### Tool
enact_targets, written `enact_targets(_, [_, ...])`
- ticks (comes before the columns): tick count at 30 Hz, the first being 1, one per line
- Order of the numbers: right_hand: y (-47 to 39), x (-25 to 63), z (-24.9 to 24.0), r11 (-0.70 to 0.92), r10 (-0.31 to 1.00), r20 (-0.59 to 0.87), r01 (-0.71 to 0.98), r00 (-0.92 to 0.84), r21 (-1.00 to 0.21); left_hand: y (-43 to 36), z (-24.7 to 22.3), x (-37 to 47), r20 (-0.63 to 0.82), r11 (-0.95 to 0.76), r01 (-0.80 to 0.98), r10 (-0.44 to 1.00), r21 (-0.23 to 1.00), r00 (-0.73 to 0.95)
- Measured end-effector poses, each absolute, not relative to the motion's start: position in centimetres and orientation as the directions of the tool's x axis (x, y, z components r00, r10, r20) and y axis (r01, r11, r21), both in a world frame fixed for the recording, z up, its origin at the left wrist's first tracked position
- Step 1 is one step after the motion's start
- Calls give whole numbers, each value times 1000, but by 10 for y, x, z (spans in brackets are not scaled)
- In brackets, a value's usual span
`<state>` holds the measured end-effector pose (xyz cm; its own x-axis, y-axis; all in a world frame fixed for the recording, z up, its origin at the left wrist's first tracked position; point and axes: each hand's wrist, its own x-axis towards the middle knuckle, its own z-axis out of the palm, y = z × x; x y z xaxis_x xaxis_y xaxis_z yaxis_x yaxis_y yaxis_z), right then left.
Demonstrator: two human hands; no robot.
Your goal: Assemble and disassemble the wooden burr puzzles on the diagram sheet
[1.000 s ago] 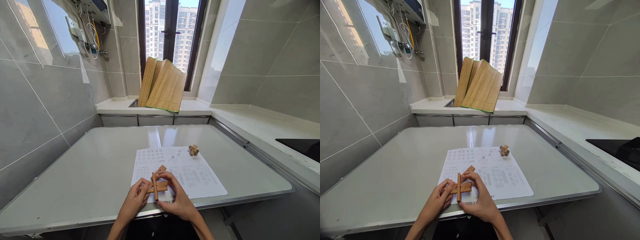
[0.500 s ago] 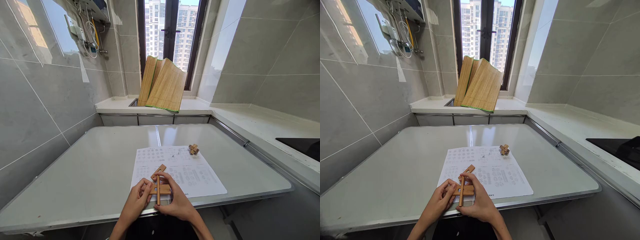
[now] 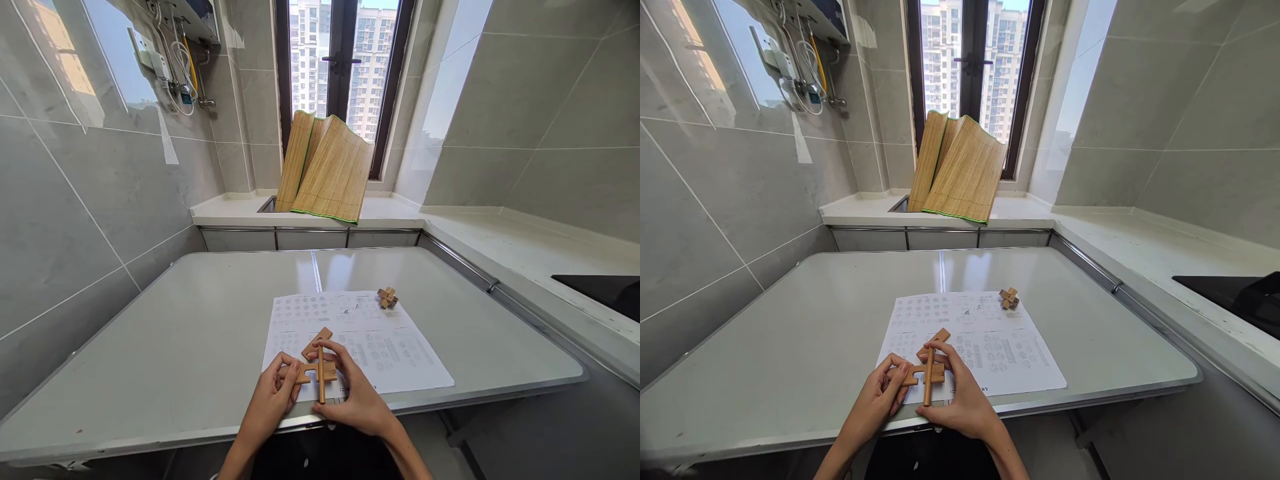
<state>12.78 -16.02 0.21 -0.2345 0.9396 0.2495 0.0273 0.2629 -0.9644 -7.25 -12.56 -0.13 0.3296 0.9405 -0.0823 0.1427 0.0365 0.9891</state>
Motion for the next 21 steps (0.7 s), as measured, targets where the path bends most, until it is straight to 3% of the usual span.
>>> enact_targets(21, [-156, 128, -4, 238, 938, 224, 24, -264, -971, -127, 3, -70, -85, 55, 98, 939, 994, 335])
